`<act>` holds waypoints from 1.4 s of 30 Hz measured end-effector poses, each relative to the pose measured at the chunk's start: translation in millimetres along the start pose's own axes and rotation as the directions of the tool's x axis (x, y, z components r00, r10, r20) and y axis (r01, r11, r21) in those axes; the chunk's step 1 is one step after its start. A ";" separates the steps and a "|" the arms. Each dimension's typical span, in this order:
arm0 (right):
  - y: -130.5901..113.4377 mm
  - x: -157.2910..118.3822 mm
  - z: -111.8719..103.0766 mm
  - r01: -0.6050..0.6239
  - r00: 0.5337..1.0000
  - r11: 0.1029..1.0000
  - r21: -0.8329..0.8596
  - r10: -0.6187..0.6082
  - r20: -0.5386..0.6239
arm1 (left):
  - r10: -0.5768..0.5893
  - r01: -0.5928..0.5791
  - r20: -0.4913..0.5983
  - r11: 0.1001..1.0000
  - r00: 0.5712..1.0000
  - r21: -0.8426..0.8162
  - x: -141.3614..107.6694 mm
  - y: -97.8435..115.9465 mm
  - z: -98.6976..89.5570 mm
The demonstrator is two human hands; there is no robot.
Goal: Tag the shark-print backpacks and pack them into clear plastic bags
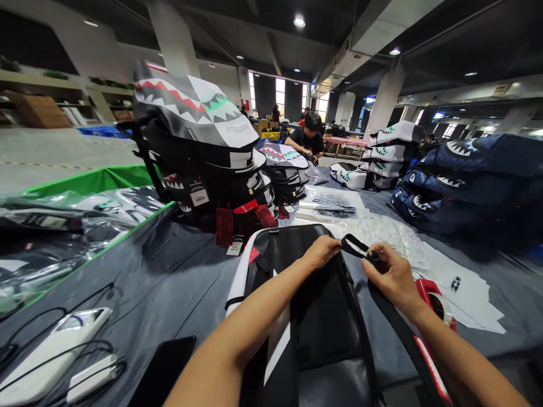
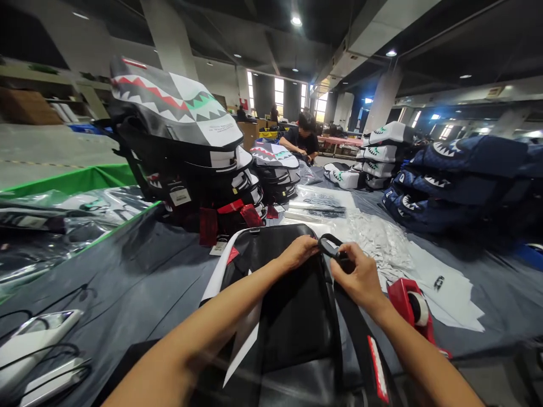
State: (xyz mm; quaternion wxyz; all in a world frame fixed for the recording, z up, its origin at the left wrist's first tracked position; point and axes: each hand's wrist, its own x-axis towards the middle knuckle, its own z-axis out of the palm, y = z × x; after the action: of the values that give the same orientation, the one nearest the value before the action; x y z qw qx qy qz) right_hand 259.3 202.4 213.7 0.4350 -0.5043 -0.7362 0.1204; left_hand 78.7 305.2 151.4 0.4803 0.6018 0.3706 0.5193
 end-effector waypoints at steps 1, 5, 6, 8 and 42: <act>1.0 6.4 -3.7 -0.022 1.000 1.000 0.012 0.021 0.019 | 0.059 -0.059 0.004 0.998 0.998 0.038 -5.8 11.3 1.9; -4.2 38.6 -15.6 0.016 0.984 0.999 0.048 -0.024 0.175 | 0.427 -0.458 0.175 0.862 0.887 0.217 -18.5 51.5 12.1; -6.5 46.6 -17.8 0.017 0.978 0.998 0.066 -0.030 0.208 | 0.445 -0.484 0.208 0.848 0.871 0.215 -17.6 57.9 12.8; -9.4 60.9 -22.2 -0.039 0.959 0.991 0.131 0.001 0.282 | 0.373 -0.403 0.173 0.895 0.912 0.191 -13.6 64.6 9.8; 120.5 79.9 180.5 0.490 0.871 0.860 -0.142 -0.490 0.035 | 0.209 0.047 -0.177 0.511 0.962 0.858 -35.1 -57.1 -139.6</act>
State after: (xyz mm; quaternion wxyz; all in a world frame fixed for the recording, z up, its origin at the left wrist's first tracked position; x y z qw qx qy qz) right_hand 189.6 372.9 74.0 0.4141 -0.3313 -0.8464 -0.0489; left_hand -61.7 314.1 86.8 0.0441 0.7036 0.6082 0.3648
